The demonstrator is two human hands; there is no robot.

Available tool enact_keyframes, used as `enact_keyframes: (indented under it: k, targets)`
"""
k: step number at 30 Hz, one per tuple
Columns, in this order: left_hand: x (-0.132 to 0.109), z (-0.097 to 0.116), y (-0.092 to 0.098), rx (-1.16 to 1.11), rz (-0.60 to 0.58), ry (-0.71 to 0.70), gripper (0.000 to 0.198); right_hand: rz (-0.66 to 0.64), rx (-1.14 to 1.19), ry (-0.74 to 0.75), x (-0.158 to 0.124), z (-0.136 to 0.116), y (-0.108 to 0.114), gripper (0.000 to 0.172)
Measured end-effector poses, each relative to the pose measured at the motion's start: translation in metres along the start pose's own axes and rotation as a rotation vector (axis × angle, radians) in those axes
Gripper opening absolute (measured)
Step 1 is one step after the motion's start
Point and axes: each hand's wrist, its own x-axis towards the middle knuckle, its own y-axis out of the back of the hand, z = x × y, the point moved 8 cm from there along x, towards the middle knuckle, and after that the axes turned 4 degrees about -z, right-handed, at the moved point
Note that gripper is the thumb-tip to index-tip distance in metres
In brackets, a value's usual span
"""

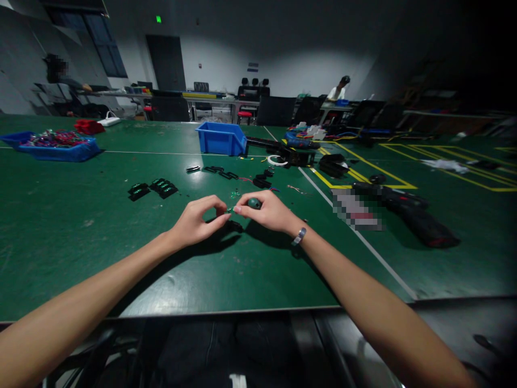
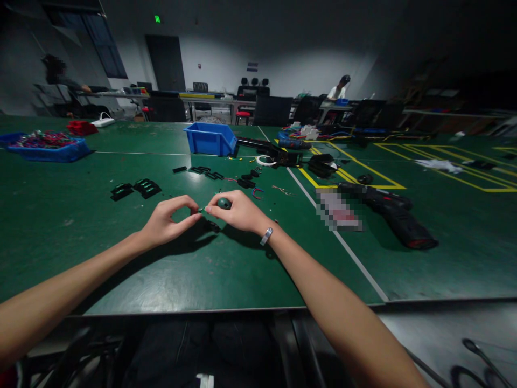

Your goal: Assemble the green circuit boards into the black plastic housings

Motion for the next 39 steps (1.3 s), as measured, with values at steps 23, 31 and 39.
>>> enact_keyframes:
  k: [23,31,39]
  targets:
    - [0.001,-0.024,-0.019,-0.395,-0.166,0.252,0.035,-0.011,0.015,0.027,-0.001,0.0,-0.003,0.023]
    - [0.0,-0.03,-0.022,-0.417,-0.197,0.269,0.033,-0.019,0.012,0.025,-0.001,0.001,-0.003,0.024]
    - [0.001,-0.024,-0.019,-0.446,-0.168,0.273,0.036,-0.021,0.025,0.029,0.0,-0.001,-0.004,0.025]
